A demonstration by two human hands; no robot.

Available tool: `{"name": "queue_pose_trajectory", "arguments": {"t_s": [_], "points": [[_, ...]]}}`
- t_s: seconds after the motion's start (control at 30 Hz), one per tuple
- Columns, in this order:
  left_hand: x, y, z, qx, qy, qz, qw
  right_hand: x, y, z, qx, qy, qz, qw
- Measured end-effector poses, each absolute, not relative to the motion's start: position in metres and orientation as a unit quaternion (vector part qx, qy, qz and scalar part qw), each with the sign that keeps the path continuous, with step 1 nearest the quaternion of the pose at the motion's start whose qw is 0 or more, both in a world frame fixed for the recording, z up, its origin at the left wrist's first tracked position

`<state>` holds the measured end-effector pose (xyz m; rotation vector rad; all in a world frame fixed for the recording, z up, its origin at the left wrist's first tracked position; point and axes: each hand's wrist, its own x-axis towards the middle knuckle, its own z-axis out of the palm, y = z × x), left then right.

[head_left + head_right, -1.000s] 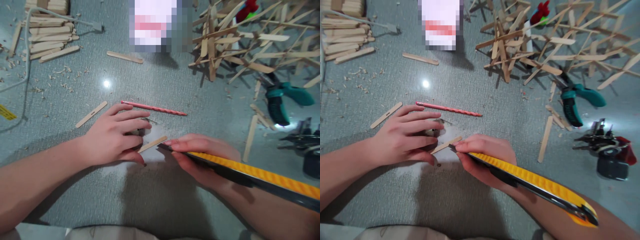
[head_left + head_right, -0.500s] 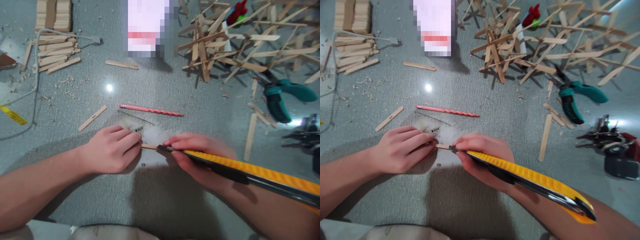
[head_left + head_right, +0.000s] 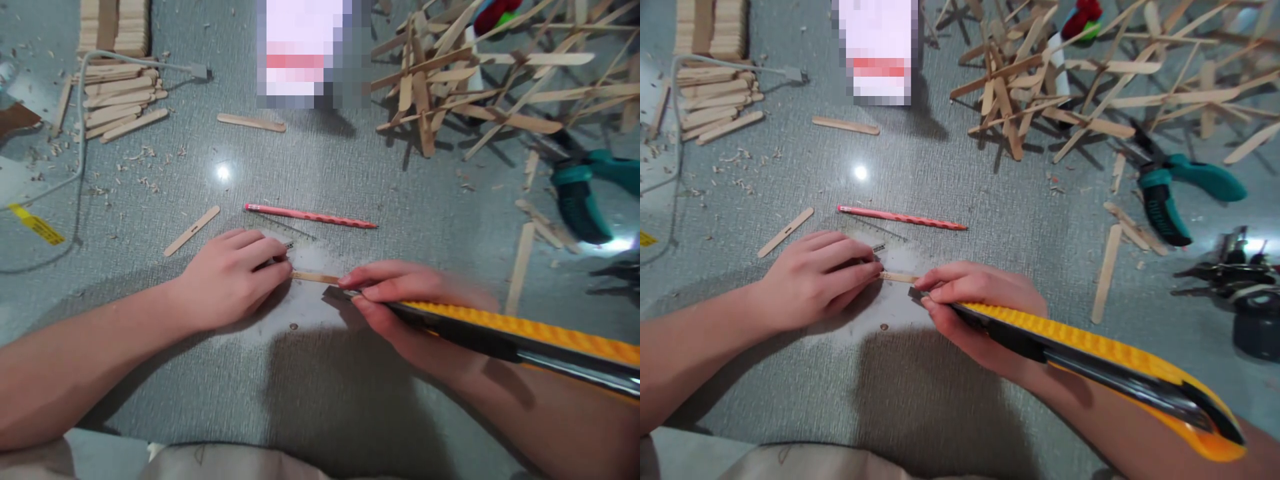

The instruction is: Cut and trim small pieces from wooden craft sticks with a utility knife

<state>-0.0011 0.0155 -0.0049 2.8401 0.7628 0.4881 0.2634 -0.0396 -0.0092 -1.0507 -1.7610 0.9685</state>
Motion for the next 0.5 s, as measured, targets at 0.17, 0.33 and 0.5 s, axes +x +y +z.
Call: {"name": "queue_pose_trajectory", "arguments": {"t_s": [0.17, 0.33, 0.5], "points": [[-0.0012, 0.0164, -0.0047, 0.949, 0.254, 0.169, 0.084, 0.2646, -0.0395, -0.0109, -0.429, -0.705, 0.383, 0.416], [-0.0017, 0.0162, -0.0063, 0.948, 0.25, 0.173, 0.094, 0.2659, -0.0362, -0.011, -0.419, -0.724, 0.384, 0.39], [0.0005, 0.0156, -0.0062, 0.948, 0.25, 0.17, 0.101, 0.2636, -0.0317, -0.01, -0.423, -0.734, 0.372, 0.381]]}}
